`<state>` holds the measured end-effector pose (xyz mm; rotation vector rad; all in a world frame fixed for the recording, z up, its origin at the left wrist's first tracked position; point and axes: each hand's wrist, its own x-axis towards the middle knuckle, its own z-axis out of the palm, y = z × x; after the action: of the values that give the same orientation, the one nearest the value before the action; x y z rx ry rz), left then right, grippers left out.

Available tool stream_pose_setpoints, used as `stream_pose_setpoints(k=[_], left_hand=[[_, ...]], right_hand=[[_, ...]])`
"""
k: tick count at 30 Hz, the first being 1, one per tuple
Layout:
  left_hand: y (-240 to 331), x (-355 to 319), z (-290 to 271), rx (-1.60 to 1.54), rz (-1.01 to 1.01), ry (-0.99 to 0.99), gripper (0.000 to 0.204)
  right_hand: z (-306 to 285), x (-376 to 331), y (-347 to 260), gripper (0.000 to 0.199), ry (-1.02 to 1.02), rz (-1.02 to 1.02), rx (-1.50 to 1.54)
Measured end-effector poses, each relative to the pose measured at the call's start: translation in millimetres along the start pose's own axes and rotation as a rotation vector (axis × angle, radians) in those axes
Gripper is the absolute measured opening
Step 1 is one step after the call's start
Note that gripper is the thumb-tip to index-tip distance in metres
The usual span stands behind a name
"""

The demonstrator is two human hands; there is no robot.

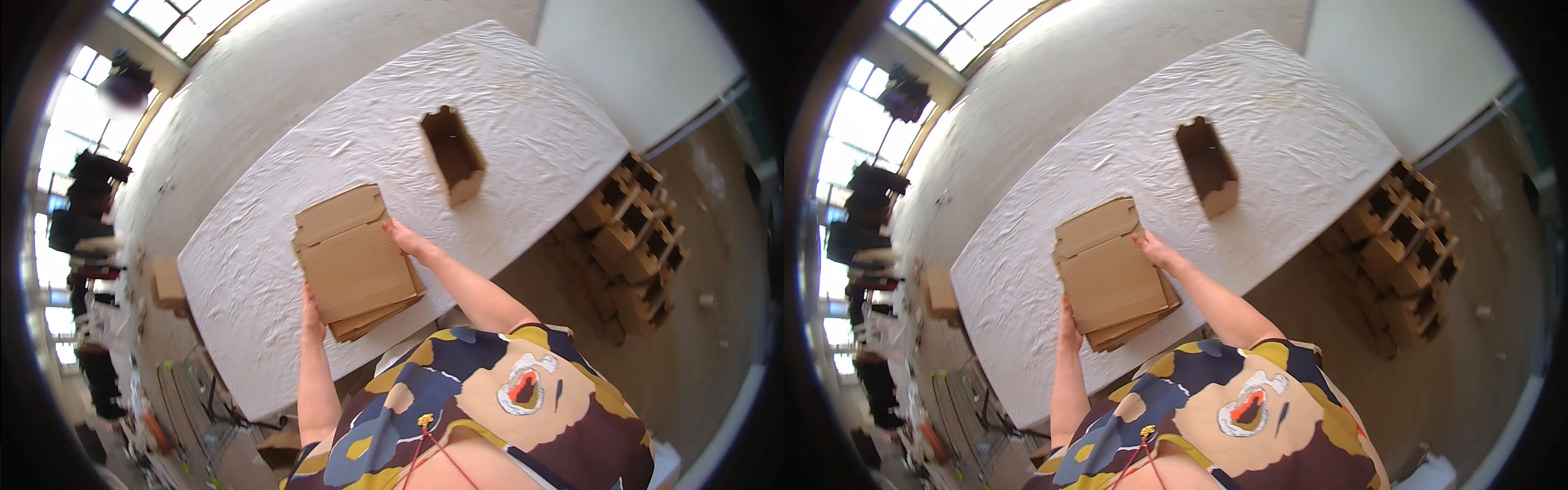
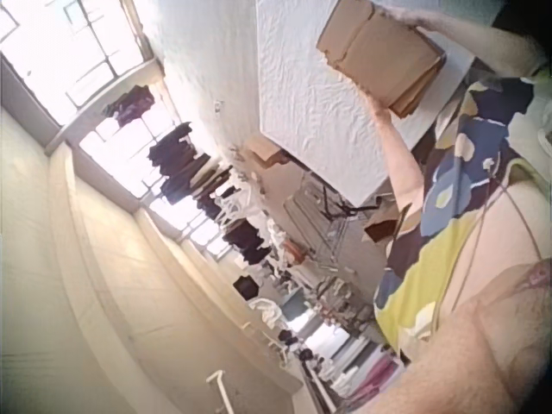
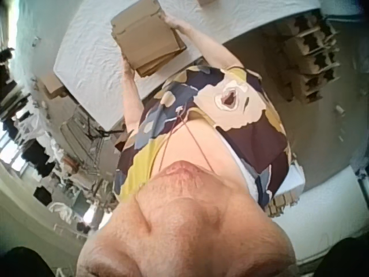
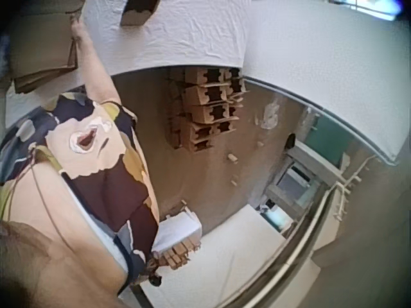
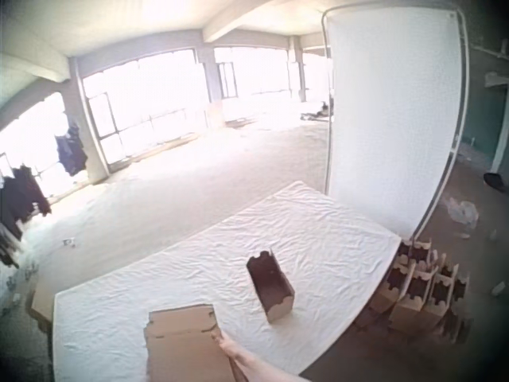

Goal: The person folds cardboard components into three-dimensional boxes and stacks them together.

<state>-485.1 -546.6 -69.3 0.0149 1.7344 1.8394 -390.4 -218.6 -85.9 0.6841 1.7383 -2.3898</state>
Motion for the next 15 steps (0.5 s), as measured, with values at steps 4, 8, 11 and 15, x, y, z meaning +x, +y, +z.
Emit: stream_pose_setpoints(k=[4, 8, 11, 15], left_hand=[[21, -20, 13, -0.017, -0.108, 0.055, 0.067], [24, -24, 12, 0.141, -0.083, 0.038, 0.071], [23, -28, 14, 0.117, -0.063, 0.05, 0.076], [12, -36, 16, 0.2, 0.025, 0.111, 0.077]], right_hand=[[47, -3, -4, 0.095, 0.103, -0.02, -0.5], [44, -1, 6, 0.093, 0.125, -0.07, -0.553], [38, -7, 13, 0.093, 0.123, -0.142, -0.587], [41, -24, 14, 0.093, 0.158, -0.221, -0.683]])
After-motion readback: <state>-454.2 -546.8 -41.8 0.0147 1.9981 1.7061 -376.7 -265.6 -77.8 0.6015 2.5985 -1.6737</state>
